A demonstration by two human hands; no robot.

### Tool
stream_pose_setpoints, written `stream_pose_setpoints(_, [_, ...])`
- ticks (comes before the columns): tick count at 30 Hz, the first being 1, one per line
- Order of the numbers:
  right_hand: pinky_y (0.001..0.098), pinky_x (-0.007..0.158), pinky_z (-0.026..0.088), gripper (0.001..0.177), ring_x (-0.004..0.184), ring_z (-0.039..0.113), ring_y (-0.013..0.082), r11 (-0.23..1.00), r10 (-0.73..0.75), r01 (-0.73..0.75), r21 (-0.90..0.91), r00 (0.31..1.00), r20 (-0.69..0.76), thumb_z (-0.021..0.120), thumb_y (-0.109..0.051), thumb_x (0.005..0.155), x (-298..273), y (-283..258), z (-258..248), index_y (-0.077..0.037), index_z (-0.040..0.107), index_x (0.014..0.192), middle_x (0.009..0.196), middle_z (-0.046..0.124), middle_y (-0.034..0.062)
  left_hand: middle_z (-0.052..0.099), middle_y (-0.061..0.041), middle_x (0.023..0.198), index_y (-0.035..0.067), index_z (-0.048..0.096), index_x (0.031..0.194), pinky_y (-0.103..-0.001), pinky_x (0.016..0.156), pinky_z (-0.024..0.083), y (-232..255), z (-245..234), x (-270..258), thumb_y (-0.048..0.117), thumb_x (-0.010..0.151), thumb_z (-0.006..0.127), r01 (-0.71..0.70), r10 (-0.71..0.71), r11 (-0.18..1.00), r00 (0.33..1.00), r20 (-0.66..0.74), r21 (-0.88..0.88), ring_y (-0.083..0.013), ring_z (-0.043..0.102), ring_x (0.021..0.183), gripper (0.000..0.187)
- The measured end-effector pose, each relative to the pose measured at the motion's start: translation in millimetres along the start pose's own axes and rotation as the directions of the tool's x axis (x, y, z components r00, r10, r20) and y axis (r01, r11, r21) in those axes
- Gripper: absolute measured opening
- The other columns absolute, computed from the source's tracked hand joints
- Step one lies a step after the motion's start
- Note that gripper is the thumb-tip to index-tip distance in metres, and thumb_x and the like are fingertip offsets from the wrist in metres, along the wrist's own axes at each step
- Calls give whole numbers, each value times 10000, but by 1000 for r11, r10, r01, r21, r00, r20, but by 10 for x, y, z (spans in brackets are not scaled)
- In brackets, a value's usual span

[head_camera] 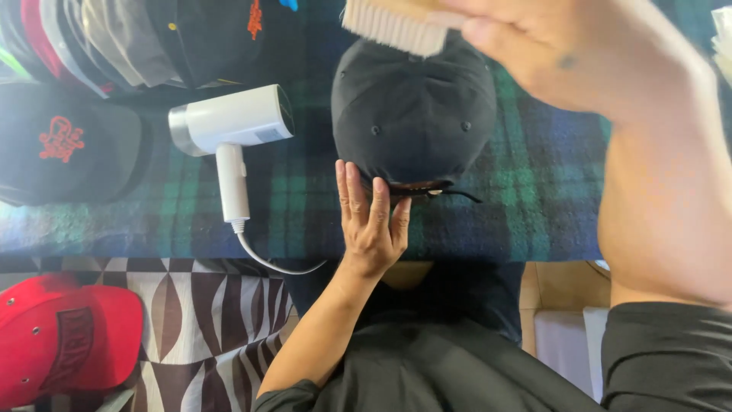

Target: Brushing a baseball cap with a wooden brush and using a hair dryer to clean or shape it.

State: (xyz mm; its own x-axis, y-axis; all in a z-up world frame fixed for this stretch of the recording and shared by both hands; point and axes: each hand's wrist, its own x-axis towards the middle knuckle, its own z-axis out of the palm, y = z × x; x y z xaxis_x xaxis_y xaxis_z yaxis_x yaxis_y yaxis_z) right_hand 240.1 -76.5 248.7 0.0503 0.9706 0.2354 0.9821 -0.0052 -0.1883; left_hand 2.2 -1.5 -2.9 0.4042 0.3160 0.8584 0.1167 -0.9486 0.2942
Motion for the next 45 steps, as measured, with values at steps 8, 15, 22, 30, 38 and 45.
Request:
stream_pose_setpoints(8, [432,573,488,462,696,679,356,817,532,-467,-339,837,128,426,-292,1228,-323,810,392,-124,600,1622,1027,781,186,158,-292,1689,134,155,1679,-684,1319,346,-3,-21,11,250,1163,587,-2,2,1000,1000,-15,-21,-582,235,1571,683])
stream_pose_setpoints(15, [349,541,414,468,619,507,187,467,770,-696,545,623,136,405,-201,1095,-826,-252,674,-140,500,1549,1028,630,75,145,-304,1686,111,176,1669,-702,1309,345,-46,0,1,243,1165,570,-7,7,1000,1000,-1,-13,-603,225,1563,653])
stream_pose_setpoints(22, [573,1099,455,424,1269,576,563,969,193,-2,246,627,-755,577,-114,1075,-1355,-423,1525,229,587,1324,1299,615,396,319,-423,1559,-26,409,1554,-738,1100,375,-21,82,109,134,989,688,-75,71,997,983,-167,-17,-661,336,1409,650])
stream_pose_setpoints(30, [499,981,506,384,1265,591,477,949,310,-224,222,534,-787,549,-6,1113,-1795,-43,2125,159,548,1459,1396,582,351,377,-465,1492,-93,483,1468,-725,1083,406,-9,20,141,106,966,699,-83,84,996,977,-195,14,-677,387,1368,582])
stream_pose_setpoints(38, [308,506,490,540,642,636,203,869,412,-57,492,634,-655,444,3,1095,-1581,-582,2469,52,284,1609,939,582,193,377,-439,1513,-79,491,1475,-711,1100,405,6,100,147,93,969,700,-75,73,997,969,-236,0,-650,390,1384,574])
stream_pose_setpoints(45, [269,350,487,563,419,611,239,399,758,-63,915,583,-291,375,-109,1100,-1472,-1053,2267,-89,156,1619,739,476,79,410,-481,1456,-105,499,1452,-678,1055,462,3,86,161,105,973,681,-96,101,995,975,-197,31,-664,441,1332,553])
